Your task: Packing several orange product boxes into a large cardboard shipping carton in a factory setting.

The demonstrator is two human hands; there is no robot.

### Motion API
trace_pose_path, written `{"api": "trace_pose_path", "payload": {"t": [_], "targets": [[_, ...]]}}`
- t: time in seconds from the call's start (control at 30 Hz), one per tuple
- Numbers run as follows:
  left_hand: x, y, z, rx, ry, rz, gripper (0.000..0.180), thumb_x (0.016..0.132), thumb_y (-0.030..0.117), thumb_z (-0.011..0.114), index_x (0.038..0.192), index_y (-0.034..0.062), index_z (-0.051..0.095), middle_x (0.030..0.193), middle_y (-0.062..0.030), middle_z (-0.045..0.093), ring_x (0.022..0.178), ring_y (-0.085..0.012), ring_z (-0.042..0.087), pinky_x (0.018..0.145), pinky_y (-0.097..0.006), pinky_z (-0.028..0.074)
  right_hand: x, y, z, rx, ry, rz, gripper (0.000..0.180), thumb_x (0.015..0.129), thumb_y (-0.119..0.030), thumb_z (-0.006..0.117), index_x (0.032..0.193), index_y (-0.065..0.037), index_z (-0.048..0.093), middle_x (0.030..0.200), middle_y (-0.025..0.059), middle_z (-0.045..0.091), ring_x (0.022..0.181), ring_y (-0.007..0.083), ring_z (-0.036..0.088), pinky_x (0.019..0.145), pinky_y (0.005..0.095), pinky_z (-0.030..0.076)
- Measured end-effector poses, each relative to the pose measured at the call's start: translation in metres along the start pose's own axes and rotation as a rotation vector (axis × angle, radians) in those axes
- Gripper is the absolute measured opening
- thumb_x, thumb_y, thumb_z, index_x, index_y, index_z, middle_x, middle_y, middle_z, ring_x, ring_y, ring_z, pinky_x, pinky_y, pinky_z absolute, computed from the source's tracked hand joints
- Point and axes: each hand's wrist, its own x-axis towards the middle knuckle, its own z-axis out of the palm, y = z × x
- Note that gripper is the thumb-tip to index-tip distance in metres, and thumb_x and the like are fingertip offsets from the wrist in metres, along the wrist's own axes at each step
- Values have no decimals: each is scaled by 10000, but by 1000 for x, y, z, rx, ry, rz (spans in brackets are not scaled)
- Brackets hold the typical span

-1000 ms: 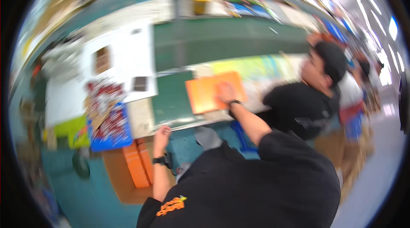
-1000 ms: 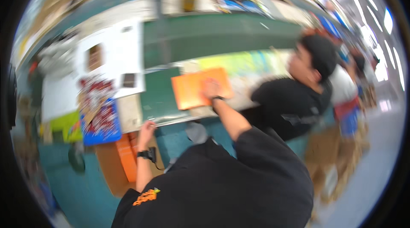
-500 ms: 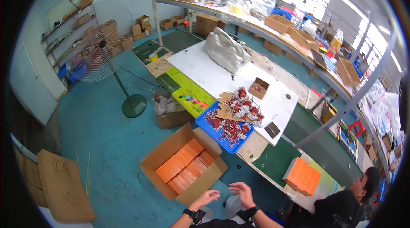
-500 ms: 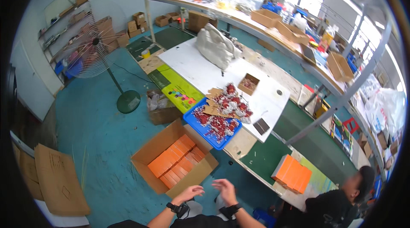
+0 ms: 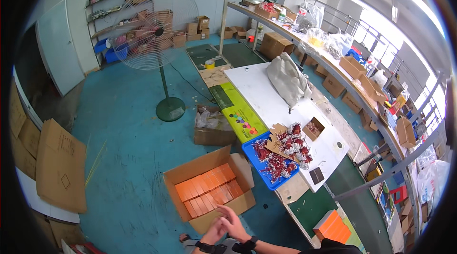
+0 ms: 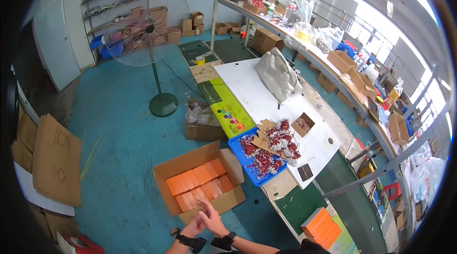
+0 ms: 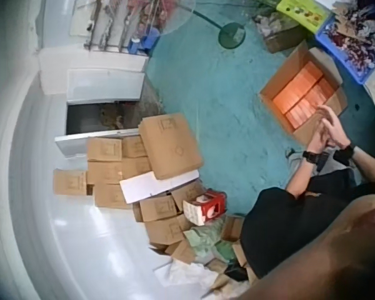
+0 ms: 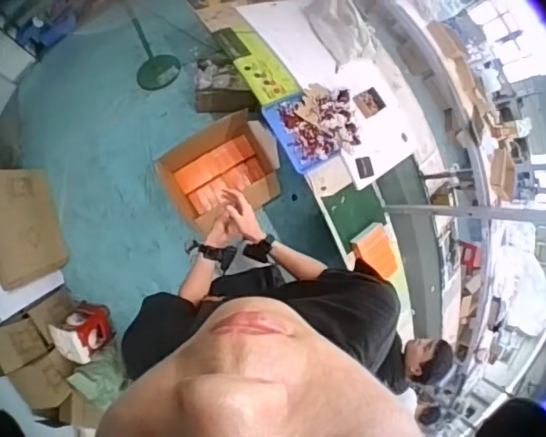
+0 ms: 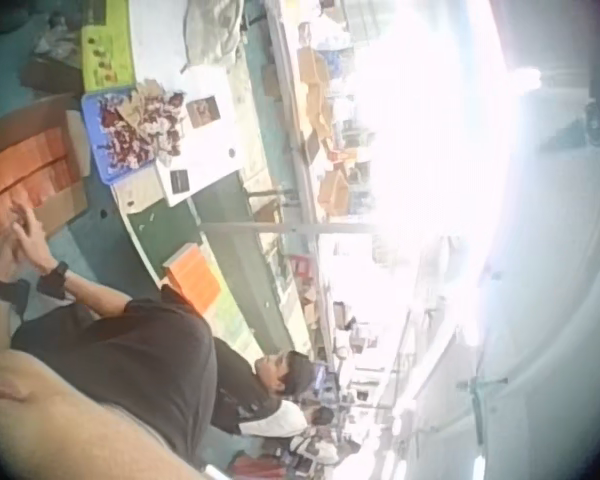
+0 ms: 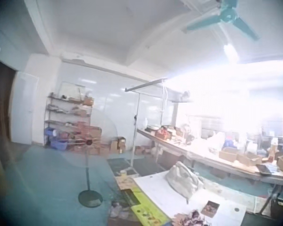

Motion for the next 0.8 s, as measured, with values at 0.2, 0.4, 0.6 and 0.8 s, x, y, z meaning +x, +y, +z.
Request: {"api": "trace_pose_path", "payload": {"t": [0.2,0.4,0.6,0.8], "targets": [[-12,66,-36,-85,-107,95,266,926,231,442,1076,33,537,989,-53,578,902,-145,580,792,-284,476,63,5,97,-110,-38,-124,484,829,-103,524,1281,13,396,1319,175,429,1259,257,377,1029,348,285],[-30,190,-120,-109,-242,108,327,935,272,434,1108,12,529,1056,-101,588,963,-193,587,850,-340,477,124,6,189,-290,-77,-244,458,808,-124,568,1240,-21,457,1414,174,318,1322,289,284,1051,366,244],[-12,236,-222,-189,-260,61,299,913,254,467,1089,20,529,1005,-56,572,959,-168,564,861,-321,444,178,-15,284,-344,-61,-129,430,832,-166,565,1230,-38,464,1354,134,396,1252,259,378,1024,351,295],[-28,310,-222,-131,-176,-1,274,906,237,477,1079,32,535,986,-32,568,954,-149,556,848,-302,438,213,-16,311,-277,-68,-20,410,878,-194,537,1246,-31,456,1197,79,529,1070,182,509,935,316,390]]}}
